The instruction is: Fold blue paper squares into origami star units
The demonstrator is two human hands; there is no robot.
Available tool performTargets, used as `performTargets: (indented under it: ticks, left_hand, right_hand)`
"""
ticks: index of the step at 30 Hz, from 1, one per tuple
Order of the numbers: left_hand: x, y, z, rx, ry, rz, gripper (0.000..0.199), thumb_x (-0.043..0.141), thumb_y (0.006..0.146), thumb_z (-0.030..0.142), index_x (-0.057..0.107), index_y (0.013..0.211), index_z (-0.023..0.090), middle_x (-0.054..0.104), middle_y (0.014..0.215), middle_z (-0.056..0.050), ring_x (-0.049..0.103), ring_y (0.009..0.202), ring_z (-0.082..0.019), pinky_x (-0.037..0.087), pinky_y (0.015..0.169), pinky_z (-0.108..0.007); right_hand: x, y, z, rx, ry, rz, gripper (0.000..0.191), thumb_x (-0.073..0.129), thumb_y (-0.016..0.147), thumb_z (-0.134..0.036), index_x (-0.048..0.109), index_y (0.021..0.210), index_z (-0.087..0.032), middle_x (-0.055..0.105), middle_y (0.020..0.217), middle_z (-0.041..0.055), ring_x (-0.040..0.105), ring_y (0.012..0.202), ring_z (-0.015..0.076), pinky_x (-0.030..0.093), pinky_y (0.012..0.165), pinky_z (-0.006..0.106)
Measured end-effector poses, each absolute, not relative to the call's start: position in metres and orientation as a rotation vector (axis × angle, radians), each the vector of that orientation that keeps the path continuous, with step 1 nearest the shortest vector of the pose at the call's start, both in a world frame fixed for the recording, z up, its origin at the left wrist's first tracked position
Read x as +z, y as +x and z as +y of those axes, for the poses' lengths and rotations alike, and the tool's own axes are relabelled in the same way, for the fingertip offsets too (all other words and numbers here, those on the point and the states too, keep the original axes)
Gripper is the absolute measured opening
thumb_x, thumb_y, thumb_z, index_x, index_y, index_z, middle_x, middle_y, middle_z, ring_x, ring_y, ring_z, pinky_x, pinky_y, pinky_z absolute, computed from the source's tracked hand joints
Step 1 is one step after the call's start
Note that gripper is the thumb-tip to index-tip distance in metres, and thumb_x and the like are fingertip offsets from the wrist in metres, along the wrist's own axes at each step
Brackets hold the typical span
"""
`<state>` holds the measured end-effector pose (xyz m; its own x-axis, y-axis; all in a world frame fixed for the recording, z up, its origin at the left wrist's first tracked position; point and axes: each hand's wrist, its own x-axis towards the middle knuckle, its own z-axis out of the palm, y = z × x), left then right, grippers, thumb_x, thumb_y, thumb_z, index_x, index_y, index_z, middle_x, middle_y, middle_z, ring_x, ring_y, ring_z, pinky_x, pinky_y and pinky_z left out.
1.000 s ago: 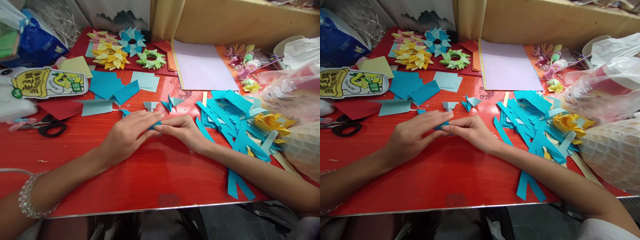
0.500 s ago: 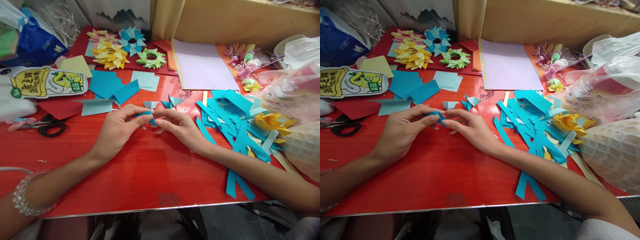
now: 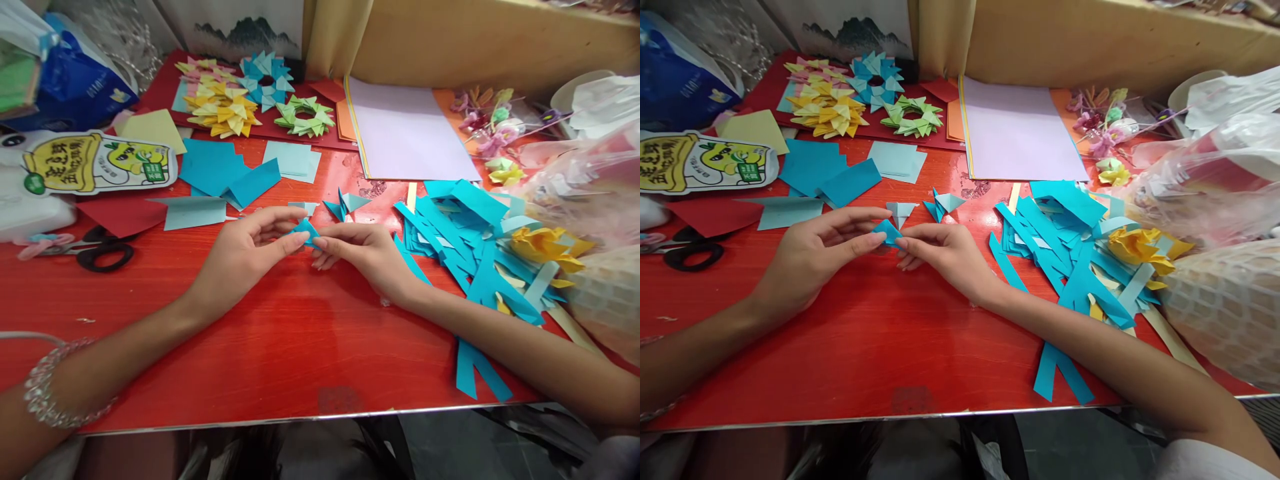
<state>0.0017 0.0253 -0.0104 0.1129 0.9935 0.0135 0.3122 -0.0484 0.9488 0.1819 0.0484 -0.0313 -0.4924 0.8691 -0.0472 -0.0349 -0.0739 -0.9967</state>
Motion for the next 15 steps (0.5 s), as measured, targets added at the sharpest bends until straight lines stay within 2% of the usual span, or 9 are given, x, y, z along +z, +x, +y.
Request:
performTargets:
  ticks: [3, 7, 15]
  left_hand:
    - [-0.0108, -0.0009, 0.0256, 0.961, 1.604, 1.325, 0.036, 0.062, 0.079, 0.032, 0.063, 0.113, 0.021, 0.067, 0.113, -0.004, 0.061, 0.104, -0.02, 0.05, 0.09, -0.031]
    - [-0.0143, -0.0037, 0.0239, 0.917, 1.852, 1.341, 0.041, 0.057, 0.083, 0.031, 0.056, 0.124, 0.025, 0.062, 0.123, -0.002, 0.059, 0.108, -0.019, 0.047, 0.095, -0.031]
    - [-0.0179, -0.0039, 0.0213, 0.842, 2.379, 1.427, 0.04, 0.043, 0.09, 0.023, 0.05, 0.13, 0.025, 0.065, 0.116, -0.002, 0.063, 0.098, -0.017, 0.047, 0.091, -0.028]
  right_hand:
    - [-0.0314, 0.1819, 0.0497, 1.611, -0.938, -1.445, 0.017, 0.067, 0.077, -0.029, 0.071, 0.084, -0.014, 0.069, 0.07, 0.0006, 0.065, 0.063, 0.0102, 0.055, 0.064, 0.023]
    - [-0.0332, 0.1823, 0.0509, 1.606, -0.949, -1.367, 0.024, 0.068, 0.076, -0.028, 0.07, 0.095, -0.014, 0.069, 0.072, 0.0006, 0.064, 0.064, 0.0104, 0.054, 0.063, 0.024]
    - [-0.034, 0.1833, 0.0502, 1.609, -0.954, -1.452, 0.036, 0.069, 0.075, -0.029, 0.067, 0.11, -0.019, 0.068, 0.073, -0.0004, 0.061, 0.065, 0.0102, 0.052, 0.067, 0.026]
